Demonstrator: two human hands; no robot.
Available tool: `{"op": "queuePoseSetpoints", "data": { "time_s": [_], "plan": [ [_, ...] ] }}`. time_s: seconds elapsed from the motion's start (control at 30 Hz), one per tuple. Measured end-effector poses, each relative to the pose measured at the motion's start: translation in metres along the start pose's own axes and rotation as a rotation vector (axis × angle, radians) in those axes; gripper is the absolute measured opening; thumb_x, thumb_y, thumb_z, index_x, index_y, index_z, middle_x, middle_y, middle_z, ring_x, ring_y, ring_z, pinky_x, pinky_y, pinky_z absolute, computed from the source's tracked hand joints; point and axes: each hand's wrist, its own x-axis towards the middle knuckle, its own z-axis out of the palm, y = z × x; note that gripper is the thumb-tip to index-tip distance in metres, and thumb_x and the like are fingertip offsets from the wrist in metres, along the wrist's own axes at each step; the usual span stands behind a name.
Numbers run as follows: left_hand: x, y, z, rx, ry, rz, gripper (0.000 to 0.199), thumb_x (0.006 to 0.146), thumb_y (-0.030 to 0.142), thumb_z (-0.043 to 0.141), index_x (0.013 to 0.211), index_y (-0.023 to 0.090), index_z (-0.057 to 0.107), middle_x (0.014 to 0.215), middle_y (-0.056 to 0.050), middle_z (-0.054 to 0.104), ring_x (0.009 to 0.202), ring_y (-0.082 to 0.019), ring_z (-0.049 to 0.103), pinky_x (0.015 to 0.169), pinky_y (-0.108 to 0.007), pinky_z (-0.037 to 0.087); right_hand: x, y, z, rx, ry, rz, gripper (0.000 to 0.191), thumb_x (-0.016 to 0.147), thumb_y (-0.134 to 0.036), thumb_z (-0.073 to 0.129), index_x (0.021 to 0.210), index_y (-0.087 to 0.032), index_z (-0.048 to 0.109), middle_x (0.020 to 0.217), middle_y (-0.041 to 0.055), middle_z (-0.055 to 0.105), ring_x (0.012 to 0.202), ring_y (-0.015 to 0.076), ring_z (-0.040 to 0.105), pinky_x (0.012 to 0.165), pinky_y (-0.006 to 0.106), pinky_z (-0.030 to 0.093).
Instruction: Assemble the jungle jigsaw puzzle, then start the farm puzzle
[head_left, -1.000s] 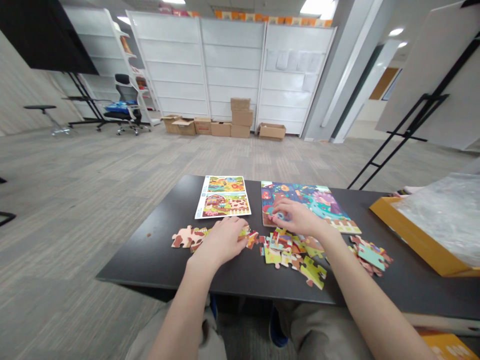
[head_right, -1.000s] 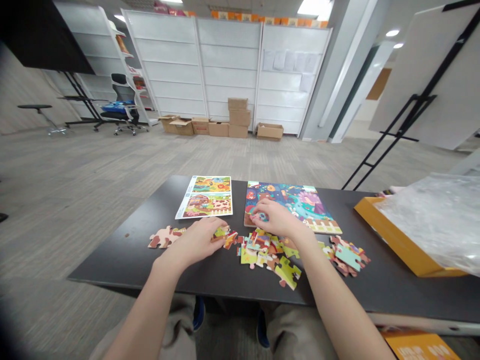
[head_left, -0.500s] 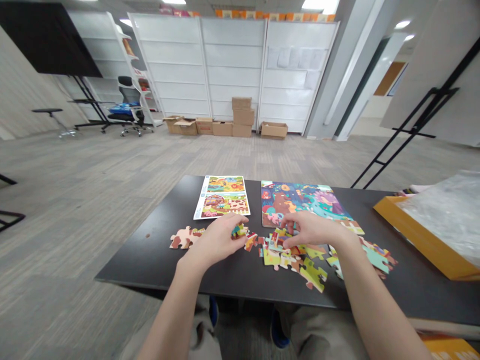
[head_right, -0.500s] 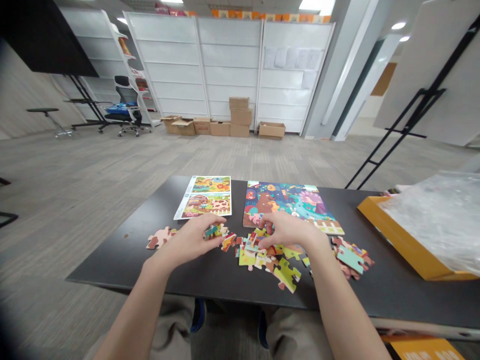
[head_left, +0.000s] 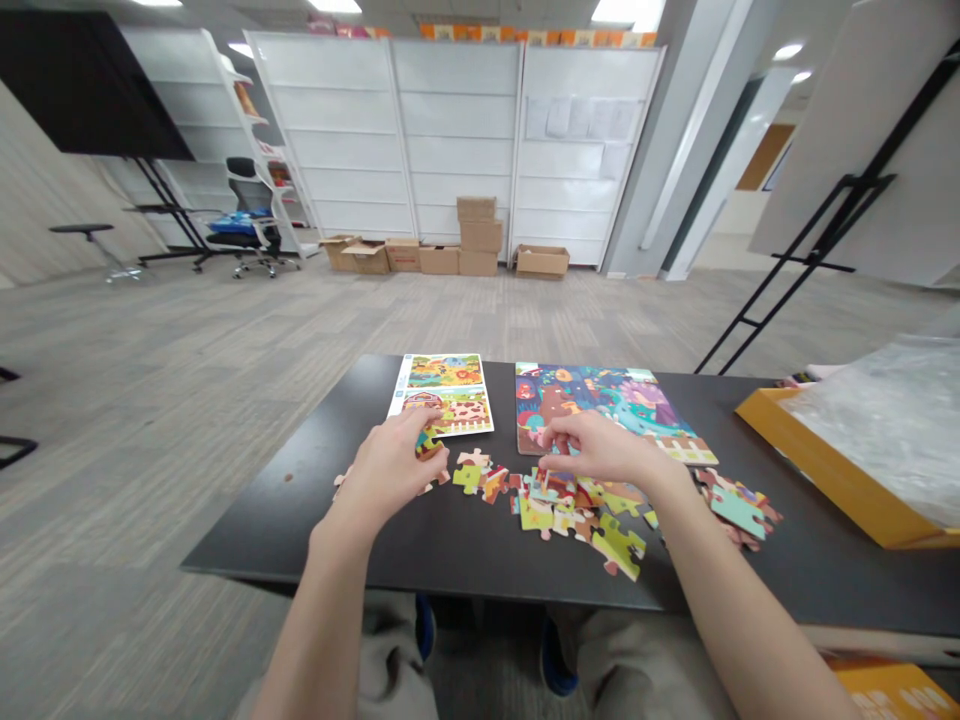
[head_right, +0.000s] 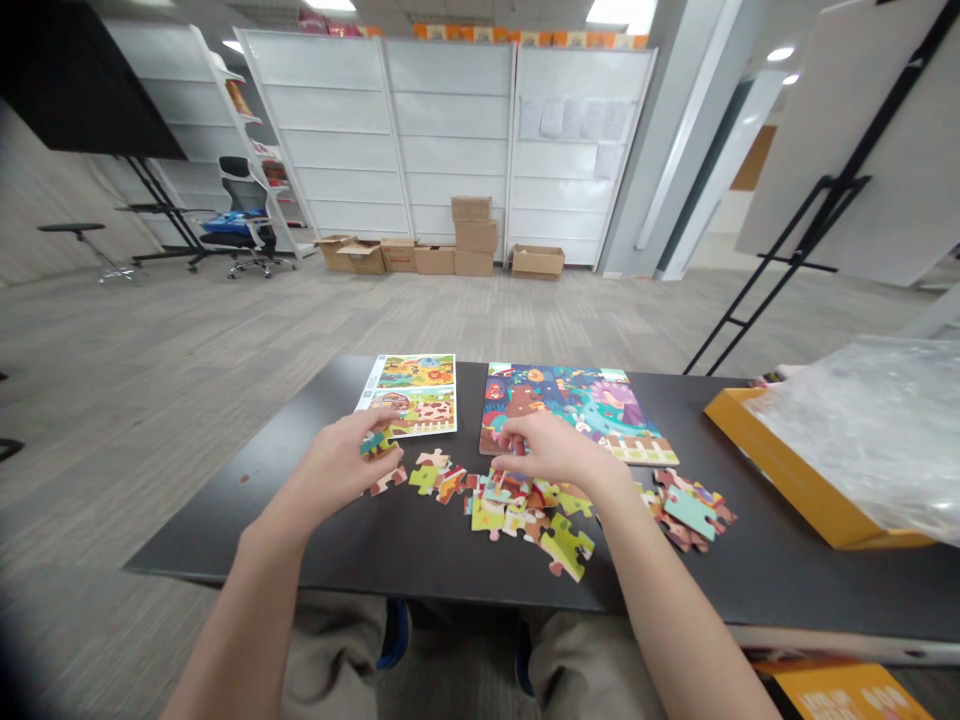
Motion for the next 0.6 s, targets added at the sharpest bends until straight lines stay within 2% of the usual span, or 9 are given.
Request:
{"op": "queuePoseSetpoints", "data": {
  "time_s": [0.13, 0.23, 0.4, 0.6],
  "plan": [
    [-0.006, -0.004, 0.002, 0.046, -0.172, 0.016, 0.041, 0.080, 0.031, 0.061, 0.120, 0.021, 0.065, 0.125, -0.009, 0.072, 0.113, -0.029, 0.068, 0.097, -0.039, 0.053, 0.001, 0.002, 0.002, -0.011, 0.009, -0.003, 0.019, 0.086, -0.039, 0.068, 0.091, -0.021, 0.071, 0.087, 0.0044, 0.075, 0.077, 0.0204, 0.066, 0.069, 0.030, 0.046],
    [-0.010, -0.003, 0.004, 0.054, -0.243, 0.011, 0.039, 0.081, 0.029, 0.060, 0.119, 0.022, 0.066, 0.123, -0.007, 0.073, 0.111, -0.029, 0.069, 0.095, -0.038, 0.054, 0.000, 0.003, 0.000, -0.002, -0.035, 0.024, 0.021, 0.084, -0.041, 0.069, 0.091, -0.022, 0.071, 0.084, 0.0033, 0.073, 0.072, 0.0191, 0.064, 0.065, 0.029, 0.044],
    [-0.009, 0.007, 0.007, 0.008, -0.215, 0.060, 0.038, 0.081, 0.026, 0.064, 0.118, 0.020, 0.067, 0.124, -0.009, 0.071, 0.117, -0.029, 0.065, 0.101, -0.040, 0.050, -0.006, 0.011, -0.009, 0.013, -0.188, 0.158, 0.039, 0.073, -0.053, 0.077, 0.093, -0.021, 0.069, 0.072, 0.0001, 0.066, 0.060, 0.0160, 0.056, 0.053, 0.026, 0.036],
    [-0.005, 0.052, 0.019, -0.145, -0.211, 0.281, 0.030, 0.087, 0.029, 0.067, 0.116, 0.021, 0.067, 0.119, -0.007, 0.072, 0.116, -0.026, 0.064, 0.103, -0.038, 0.048, -0.006, 0.019, -0.006, 0.002, -0.252, 0.195, 0.057, 0.063, -0.053, 0.085, 0.108, -0.022, 0.068, 0.074, -0.0016, 0.064, 0.061, 0.0165, 0.057, 0.054, 0.027, 0.036]
  ]
}}
